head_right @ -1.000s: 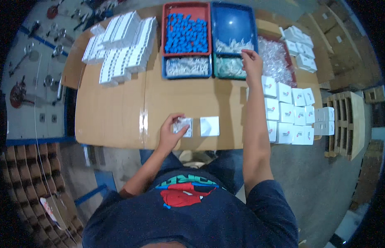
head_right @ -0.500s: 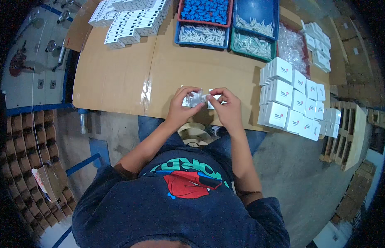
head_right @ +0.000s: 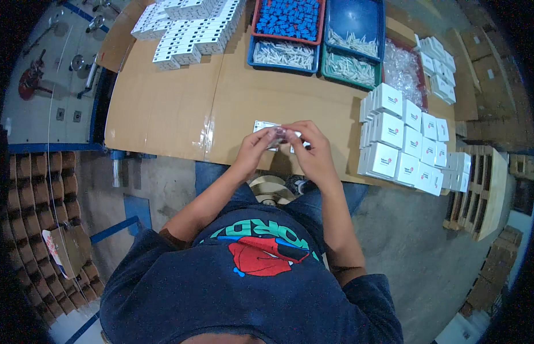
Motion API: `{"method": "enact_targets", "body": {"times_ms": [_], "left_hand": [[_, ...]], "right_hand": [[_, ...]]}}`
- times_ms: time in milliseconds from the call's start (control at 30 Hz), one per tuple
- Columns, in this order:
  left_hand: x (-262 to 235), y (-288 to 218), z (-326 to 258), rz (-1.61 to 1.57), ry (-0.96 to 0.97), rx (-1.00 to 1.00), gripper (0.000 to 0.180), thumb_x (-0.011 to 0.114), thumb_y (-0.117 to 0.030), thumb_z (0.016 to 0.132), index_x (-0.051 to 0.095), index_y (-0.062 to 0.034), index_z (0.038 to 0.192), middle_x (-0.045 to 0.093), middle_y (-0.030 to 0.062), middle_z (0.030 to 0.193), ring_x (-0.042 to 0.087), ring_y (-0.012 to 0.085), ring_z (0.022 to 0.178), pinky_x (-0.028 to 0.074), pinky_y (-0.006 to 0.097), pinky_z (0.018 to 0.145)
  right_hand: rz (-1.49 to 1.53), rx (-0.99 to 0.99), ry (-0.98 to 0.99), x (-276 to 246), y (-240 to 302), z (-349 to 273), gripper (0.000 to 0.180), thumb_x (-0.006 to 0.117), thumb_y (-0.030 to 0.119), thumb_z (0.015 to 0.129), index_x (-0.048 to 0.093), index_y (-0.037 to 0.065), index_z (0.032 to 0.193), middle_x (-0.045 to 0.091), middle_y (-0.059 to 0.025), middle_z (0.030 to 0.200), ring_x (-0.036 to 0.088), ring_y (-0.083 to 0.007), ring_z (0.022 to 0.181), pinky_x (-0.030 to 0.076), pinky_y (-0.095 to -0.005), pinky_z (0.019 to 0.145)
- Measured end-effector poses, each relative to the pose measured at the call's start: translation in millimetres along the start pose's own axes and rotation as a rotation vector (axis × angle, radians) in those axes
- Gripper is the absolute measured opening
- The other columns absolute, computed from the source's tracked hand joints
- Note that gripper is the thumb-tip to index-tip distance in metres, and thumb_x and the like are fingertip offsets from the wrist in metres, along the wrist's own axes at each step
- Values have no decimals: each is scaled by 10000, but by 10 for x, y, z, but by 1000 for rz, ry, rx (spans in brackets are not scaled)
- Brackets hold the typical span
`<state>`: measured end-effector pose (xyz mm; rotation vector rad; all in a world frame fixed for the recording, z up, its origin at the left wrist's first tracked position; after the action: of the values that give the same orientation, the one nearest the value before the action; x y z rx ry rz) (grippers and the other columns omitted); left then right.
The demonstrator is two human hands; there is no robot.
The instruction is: Placing electronic components into small cardboard boxes and then into a plastic bag.
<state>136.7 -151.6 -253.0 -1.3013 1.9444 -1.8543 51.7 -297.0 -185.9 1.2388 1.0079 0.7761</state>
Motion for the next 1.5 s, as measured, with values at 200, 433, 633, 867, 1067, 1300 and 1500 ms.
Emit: {"method": "enact_targets", "body": {"times_ms": [200, 433, 633, 867, 1067, 1300, 1500], "left_hand": [[23, -129, 37, -452, 203, -247, 579, 293, -456, 1102, 485, -18, 1429, 607, 165, 1359, 610, 271, 1229, 472, 386, 1043], [-39, -173, -14, -574, 273, -179, 605, 284, -474, 1098, 450, -19, 1462, 567, 169, 1406, 560, 282, 1300, 449, 397, 1087], [-14, -312, 84, -654, 223, -153, 728, 335, -542, 1062, 358, 32, 1509, 492, 209, 1485, 487, 351, 1372, 359, 457, 1174], [-56, -224, 156, -612, 259, -232, 724, 289, -552, 1066, 400, 25, 1489, 471, 218, 1504, 507, 329, 1358, 385, 435, 1156], [-85, -151, 129, -557, 239, -288, 693, 298, -519, 1075, 398, 35, 1480, 474, 230, 1496, 503, 347, 1361, 391, 447, 1160], [-85, -134, 168, -546, 228, -335, 680, 285, -499, 1080, 405, 38, 1479, 489, 232, 1483, 507, 353, 1356, 396, 455, 1156], [-33, -78, 193, -475, 214, -360, 621, 292, -444, 1093, 425, 32, 1468, 531, 217, 1443, 535, 350, 1329, 422, 441, 1137]], "right_hand": [[-59, 47, -65, -147, -56, 138, 159, 636, 104, 982, 720, 24, 1091, 679, -66, 996, 621, -138, 831, 482, -261, 721], [-173, 60, -101, -265, -279, 97, 161, 646, 133, 980, 722, 20, 1067, 692, -70, 933, 596, -128, 783, 466, -266, 693], [-176, 129, -109, -318, -400, 134, 173, 659, 151, 974, 725, 29, 1077, 693, -58, 902, 541, -121, 718, 454, -266, 663], [-210, 166, -120, -495, -599, 263, 217, 661, 186, 969, 719, 16, 1090, 714, -78, 900, 591, -122, 730, 481, -269, 674], [-414, 212, -97, -871, -967, 616, 214, 647, 156, 923, 711, 4, 1060, 742, -158, 938, 718, -277, 833, 549, -360, 773], [-670, 119, -322, -1397, -1123, 1730, 182, 606, 102, 884, 712, 15, 1004, 733, -191, 927, 711, -351, 879, 551, -415, 780], [-760, -92, -290, -1561, -1711, 2423, 192, 601, 47, 848, 726, 57, 992, 720, -197, 944, 695, -385, 911, 552, -464, 800]]}}
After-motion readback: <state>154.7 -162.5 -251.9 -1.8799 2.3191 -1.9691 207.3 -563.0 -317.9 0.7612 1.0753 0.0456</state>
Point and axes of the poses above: each hand's wrist, its own z-axis towards the middle knuckle, its own x-axis out of the palm, y = z × x, the point moved 2 cm from there along z, towards the middle knuckle
